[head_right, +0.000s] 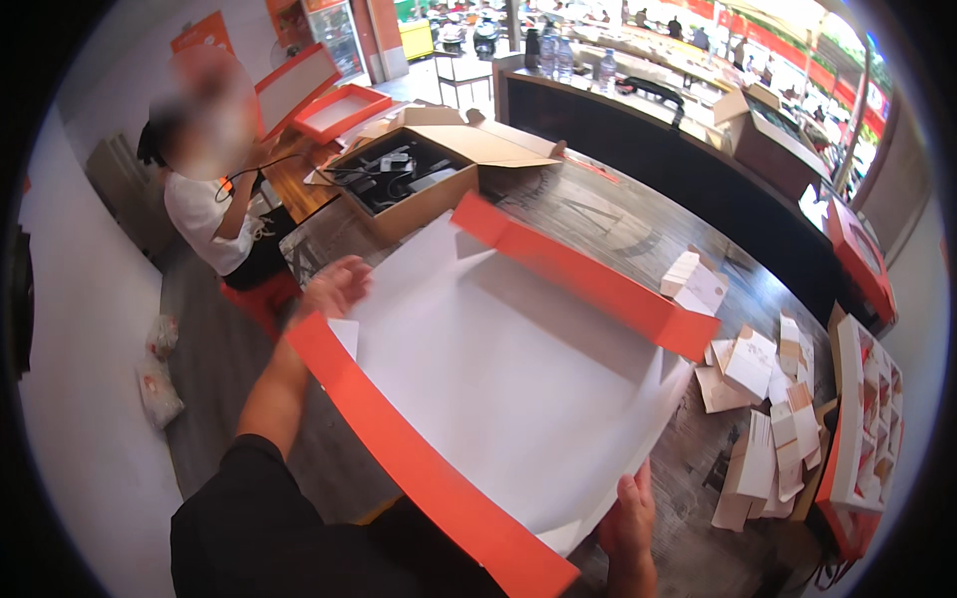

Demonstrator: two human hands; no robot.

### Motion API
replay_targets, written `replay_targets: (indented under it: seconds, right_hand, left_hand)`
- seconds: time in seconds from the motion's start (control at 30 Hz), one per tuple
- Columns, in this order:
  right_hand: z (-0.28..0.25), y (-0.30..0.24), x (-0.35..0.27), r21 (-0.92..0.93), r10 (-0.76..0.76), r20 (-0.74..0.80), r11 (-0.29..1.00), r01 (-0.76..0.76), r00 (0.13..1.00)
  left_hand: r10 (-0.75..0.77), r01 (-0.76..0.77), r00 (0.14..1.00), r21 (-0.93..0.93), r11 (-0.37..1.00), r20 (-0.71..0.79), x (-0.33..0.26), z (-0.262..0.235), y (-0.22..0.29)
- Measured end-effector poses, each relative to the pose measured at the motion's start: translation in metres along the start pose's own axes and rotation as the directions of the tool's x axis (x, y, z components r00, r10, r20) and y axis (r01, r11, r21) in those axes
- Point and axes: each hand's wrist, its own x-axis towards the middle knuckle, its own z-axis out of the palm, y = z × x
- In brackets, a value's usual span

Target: The person assembles cardboard gift boxes by hand, folding the flaps and inserting a partitioned tray into one of the boxes.

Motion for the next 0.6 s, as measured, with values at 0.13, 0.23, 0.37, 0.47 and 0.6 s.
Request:
replay_targets:
  seconds: [0.13,0.23,0.37,0.47,0.6]
  right_hand:
    - [0.001,0.002,0.004,-0.01,0.059,0.008,0.998,-0.059,0.998]
    - [0.0,0.001,0.003,-0.017,0.054,0.008,0.998,-0.054,0.998]
    - [0.0,-0.005,0.0,-0.025,0.035,0.036,0.999,-0.035,0.999]
    - [-0.005,-0.003,0.0,-0.013,0.016,0.032,1.0,-0.015,0.999]
    - [0.001,0.005,0.002,-0.029,-0.006,0.009,1.0,0.007,1.0]
  left_hand:
    - [0.243,-0.092,0.945,0.533,0.841,-0.219,-0.007,0.052,0.086]
    - [0.233,-0.221,0.97,0.618,0.754,0.062,0.018,0.168,0.125]
    - [0.225,-0.514,0.856,0.724,0.459,0.465,0.038,0.301,0.111]
    - [-0.009,-0.745,0.54,0.483,0.46,0.842,0.013,0.341,0.051]
    - [-0.302,-0.622,0.517,0.594,0.509,0.801,-0.054,0.326,-0.01]
